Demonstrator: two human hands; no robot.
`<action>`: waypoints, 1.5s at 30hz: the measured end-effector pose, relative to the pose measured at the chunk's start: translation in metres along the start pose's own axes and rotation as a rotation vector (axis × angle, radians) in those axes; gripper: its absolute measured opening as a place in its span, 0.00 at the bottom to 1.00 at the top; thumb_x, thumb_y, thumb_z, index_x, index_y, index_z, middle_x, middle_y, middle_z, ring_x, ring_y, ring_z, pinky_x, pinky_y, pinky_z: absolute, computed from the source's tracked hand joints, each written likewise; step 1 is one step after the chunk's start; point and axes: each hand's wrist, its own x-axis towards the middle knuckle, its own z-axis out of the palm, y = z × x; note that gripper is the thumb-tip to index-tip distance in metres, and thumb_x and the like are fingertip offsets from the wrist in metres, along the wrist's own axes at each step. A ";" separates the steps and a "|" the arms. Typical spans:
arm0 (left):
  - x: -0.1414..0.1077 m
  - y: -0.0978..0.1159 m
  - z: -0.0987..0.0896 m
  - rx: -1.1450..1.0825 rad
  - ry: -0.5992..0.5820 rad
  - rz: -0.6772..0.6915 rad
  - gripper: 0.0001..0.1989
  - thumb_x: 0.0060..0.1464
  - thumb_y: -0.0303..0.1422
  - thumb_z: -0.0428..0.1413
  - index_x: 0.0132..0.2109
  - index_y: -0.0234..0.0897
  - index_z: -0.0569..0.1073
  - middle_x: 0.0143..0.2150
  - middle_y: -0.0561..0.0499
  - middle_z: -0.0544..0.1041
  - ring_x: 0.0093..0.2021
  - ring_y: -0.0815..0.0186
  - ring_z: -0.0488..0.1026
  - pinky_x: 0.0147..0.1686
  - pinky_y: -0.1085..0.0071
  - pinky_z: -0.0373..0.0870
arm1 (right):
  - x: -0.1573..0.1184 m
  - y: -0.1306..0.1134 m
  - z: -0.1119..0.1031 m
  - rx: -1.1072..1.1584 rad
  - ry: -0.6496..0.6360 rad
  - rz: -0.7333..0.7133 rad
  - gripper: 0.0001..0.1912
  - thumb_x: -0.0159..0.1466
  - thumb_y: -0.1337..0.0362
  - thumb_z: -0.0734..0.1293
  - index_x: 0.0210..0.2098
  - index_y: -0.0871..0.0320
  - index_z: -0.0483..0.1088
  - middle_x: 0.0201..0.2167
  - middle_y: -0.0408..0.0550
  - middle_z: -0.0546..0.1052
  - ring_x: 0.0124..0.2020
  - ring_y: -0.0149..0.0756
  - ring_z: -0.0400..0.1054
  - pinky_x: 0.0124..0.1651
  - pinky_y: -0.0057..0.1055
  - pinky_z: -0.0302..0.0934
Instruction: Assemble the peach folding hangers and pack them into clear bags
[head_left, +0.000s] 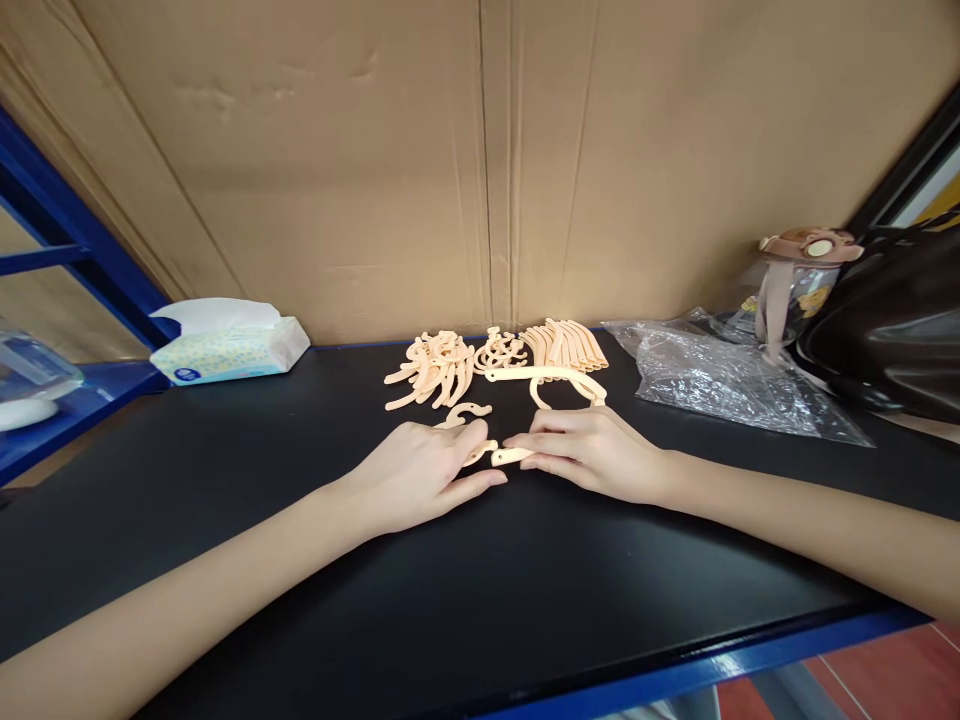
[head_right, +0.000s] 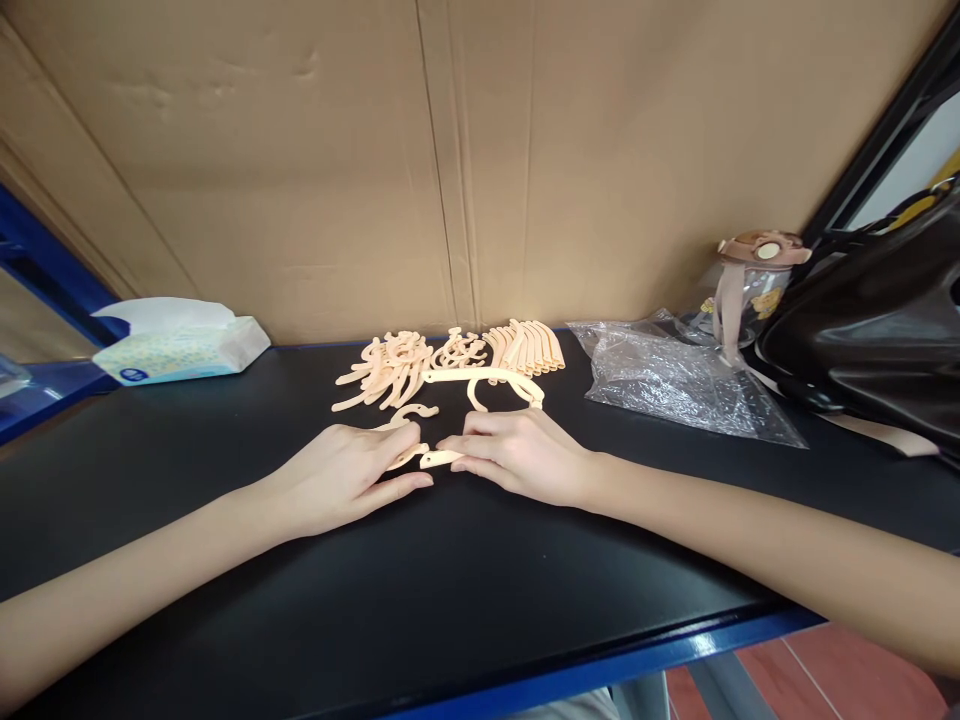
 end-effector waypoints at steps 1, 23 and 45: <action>0.000 0.000 0.000 0.007 -0.003 0.009 0.17 0.64 0.47 0.41 0.34 0.39 0.59 0.27 0.54 0.72 0.23 0.66 0.71 0.21 0.73 0.57 | 0.000 0.000 0.000 -0.006 0.005 -0.008 0.17 0.70 0.60 0.57 0.50 0.59 0.72 0.33 0.46 0.74 0.32 0.29 0.69 0.34 0.26 0.62; 0.003 0.005 -0.004 0.249 -0.133 0.065 0.14 0.67 0.40 0.40 0.34 0.38 0.58 0.25 0.55 0.71 0.24 0.64 0.74 0.17 0.72 0.50 | -0.001 -0.001 0.000 0.005 0.025 -0.043 0.17 0.70 0.59 0.57 0.50 0.57 0.72 0.33 0.45 0.74 0.32 0.28 0.69 0.33 0.24 0.61; 0.002 0.000 0.007 0.473 0.110 0.253 0.20 0.68 0.37 0.32 0.32 0.36 0.61 0.21 0.51 0.69 0.17 0.64 0.70 0.14 0.71 0.52 | -0.003 0.002 0.003 0.052 -0.055 -0.025 0.18 0.70 0.58 0.56 0.51 0.58 0.72 0.34 0.47 0.73 0.34 0.30 0.69 0.34 0.26 0.62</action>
